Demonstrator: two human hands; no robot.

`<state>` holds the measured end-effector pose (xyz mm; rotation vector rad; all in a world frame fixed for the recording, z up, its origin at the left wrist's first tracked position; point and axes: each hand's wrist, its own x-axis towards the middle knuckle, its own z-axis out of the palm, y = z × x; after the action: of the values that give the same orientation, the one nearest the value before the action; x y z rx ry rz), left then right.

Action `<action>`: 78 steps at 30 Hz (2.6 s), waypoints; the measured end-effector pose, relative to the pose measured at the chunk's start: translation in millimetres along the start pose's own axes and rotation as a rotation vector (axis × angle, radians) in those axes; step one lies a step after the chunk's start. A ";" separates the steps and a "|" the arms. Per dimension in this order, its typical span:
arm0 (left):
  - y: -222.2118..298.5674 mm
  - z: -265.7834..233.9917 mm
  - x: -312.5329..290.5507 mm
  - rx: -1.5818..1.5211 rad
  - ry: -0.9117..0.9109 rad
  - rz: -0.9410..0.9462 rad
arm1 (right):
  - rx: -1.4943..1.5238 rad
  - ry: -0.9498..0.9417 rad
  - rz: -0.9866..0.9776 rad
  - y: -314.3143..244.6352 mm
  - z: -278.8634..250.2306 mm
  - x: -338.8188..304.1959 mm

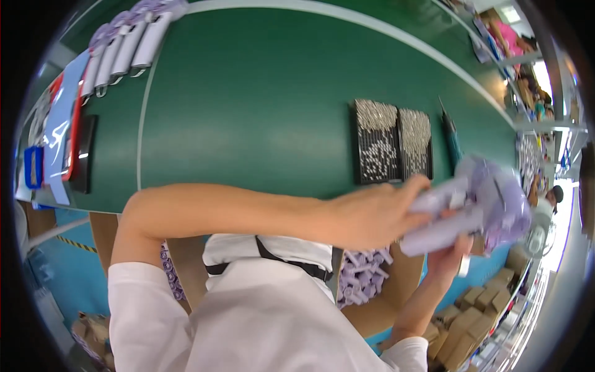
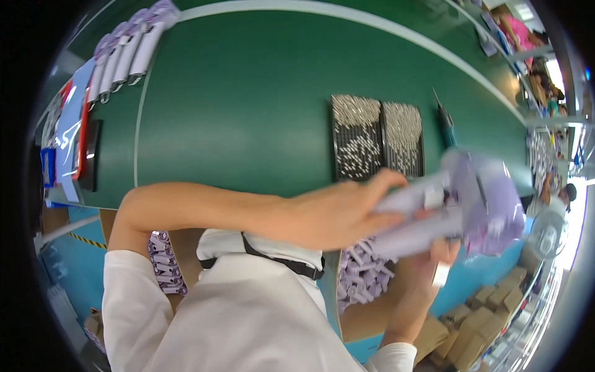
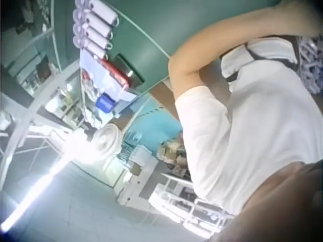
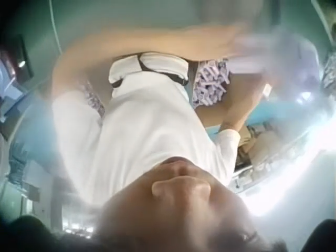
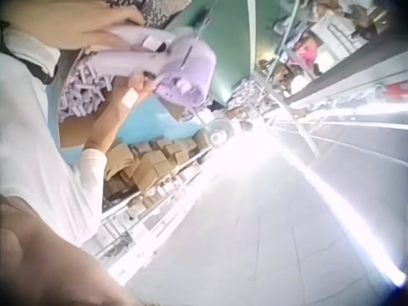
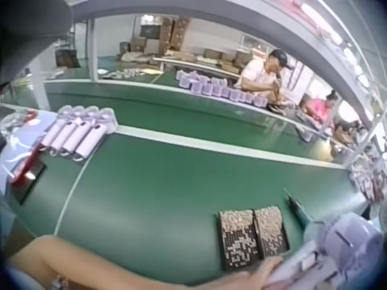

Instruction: The person assembles portable fans by retrieving fan parts from a box, driving screws into the fan bodies with an electric screwdriver, and placing them onto the table.

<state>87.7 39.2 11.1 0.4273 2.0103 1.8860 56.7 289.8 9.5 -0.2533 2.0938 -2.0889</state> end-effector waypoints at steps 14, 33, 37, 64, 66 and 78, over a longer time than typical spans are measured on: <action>-67.8 -179.9 -44.1 0.022 1.113 -0.039 | -0.054 -0.567 0.220 6.9 239.1 221.6; -67.1 -165.7 -27.7 1.577 1.054 0.054 | -1.065 -0.131 -0.226 32.4 262.1 222.5; -57.7 -152.2 -19.2 1.388 0.911 0.128 | -0.847 -0.191 -0.391 30.7 218.8 214.8; -70.8 10.0 -47.0 1.856 0.088 0.042 | -1.331 0.110 0.935 522.6 -187.4 -393.2; -71.8 13.3 -40.8 1.843 0.085 0.090 | -1.458 0.017 0.783 528.2 -198.8 -409.2; -73.1 14.0 -48.3 1.790 0.173 0.085 | -0.685 0.586 0.698 501.3 -175.5 -297.0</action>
<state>138.6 25.1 -60.3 0.6867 3.2184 -0.4030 303.6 532.9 -490.8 0.9769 2.6025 -1.0672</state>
